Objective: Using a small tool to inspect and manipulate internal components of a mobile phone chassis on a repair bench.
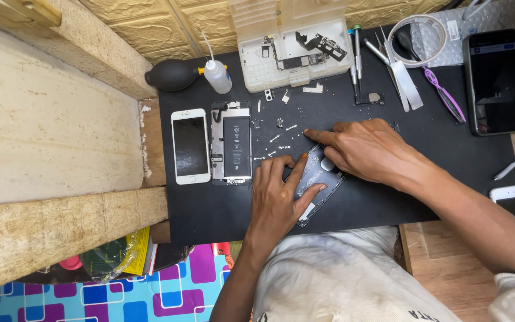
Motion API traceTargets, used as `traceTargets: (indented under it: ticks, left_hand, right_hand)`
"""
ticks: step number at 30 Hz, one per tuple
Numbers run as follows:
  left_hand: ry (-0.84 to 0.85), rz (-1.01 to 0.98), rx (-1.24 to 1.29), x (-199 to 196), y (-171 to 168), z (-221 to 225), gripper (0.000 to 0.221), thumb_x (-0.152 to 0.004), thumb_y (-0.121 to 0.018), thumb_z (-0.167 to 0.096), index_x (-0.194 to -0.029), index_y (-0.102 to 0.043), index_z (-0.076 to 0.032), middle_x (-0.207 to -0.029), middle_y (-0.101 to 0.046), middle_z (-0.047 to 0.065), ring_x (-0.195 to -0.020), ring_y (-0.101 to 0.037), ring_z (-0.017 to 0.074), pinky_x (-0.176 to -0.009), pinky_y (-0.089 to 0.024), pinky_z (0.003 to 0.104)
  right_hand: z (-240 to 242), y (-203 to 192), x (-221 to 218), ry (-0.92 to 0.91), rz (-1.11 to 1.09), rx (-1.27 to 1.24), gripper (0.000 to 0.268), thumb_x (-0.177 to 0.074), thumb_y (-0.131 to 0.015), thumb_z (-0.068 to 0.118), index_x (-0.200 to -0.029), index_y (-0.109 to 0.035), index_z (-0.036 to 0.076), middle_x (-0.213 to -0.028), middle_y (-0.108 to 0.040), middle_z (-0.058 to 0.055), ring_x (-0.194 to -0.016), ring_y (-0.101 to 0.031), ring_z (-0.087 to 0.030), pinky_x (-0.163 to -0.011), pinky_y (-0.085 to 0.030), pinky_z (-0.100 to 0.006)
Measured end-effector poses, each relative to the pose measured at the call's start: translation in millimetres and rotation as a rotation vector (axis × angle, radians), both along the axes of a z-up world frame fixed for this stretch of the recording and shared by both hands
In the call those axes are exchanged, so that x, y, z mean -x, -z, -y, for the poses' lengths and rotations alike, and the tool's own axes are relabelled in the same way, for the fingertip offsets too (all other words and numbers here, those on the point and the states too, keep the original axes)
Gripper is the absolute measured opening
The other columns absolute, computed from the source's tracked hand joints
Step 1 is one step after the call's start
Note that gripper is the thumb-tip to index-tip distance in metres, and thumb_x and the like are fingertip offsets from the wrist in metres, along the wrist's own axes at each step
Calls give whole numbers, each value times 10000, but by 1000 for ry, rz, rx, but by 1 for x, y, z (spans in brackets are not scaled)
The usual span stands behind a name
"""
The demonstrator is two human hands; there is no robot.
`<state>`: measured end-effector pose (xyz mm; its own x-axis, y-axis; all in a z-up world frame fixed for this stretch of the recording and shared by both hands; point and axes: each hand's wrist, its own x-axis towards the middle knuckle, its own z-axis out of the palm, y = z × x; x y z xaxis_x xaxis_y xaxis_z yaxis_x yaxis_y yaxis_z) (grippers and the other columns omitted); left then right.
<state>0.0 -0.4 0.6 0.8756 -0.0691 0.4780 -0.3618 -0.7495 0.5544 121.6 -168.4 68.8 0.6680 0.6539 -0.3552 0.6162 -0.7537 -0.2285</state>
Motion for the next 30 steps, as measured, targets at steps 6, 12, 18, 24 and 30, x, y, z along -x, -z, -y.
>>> traceTargets:
  ticks: [6, 12, 18, 24, 30]
  left_hand:
    - [1, 3, -5, 0, 2, 0, 502, -880, -778, -349, -1193, -704, 36, -962, -549, 135, -948, -540, 318, -745, -435, 404]
    - [-42, -18, -109, 3, 2, 0, 492, -961, -675, -453, -1275, -650, -75, -1063, -564, 101, -920, -515, 280, -788, -454, 415]
    - [-59, -29, -57, 1, -1, 0, 564, -942, -696, -463, -1307, -628, -38, -1108, -602, 93, -965, -546, 262, -812, -466, 404]
    - [1, -76, 48, -1, 5, 1, 557, -856, -803, -378, -1227, -685, 21, -1028, -609, 143, -1024, -556, 316, -816, -440, 416]
    - [7, -32, -23, -3, 3, 3, 489, -868, -794, -366, -1198, -716, -14, -992, -598, 130, -989, -558, 318, -771, -444, 413]
  right_hand:
    - [2, -5, 3, 50, -17, -87, 469, -938, -469, 190, -1343, -703, 227, -923, -776, -177, -830, -776, -439, -752, -602, -540]
    - [35, 1, 13, 170, 45, -352, 399, -1004, -490, 217, -1368, -627, 125, -1347, -703, -65, -1172, -675, -325, -839, -536, -476]
    - [55, 23, 45, 187, 192, -668, 192, -993, -679, 146, -1121, -746, 20, -1057, -764, -122, -837, -730, -221, -732, -581, -344]
    - [48, 68, 72, 378, 248, -806, 166, -905, -800, 175, -1065, -837, 199, -828, -755, 6, -732, -725, -204, -653, -576, -306]
    - [40, 71, 75, 335, 327, -932, 131, -883, -802, 75, -1001, -836, 122, -723, -723, -54, -656, -708, -248, -615, -558, -335]
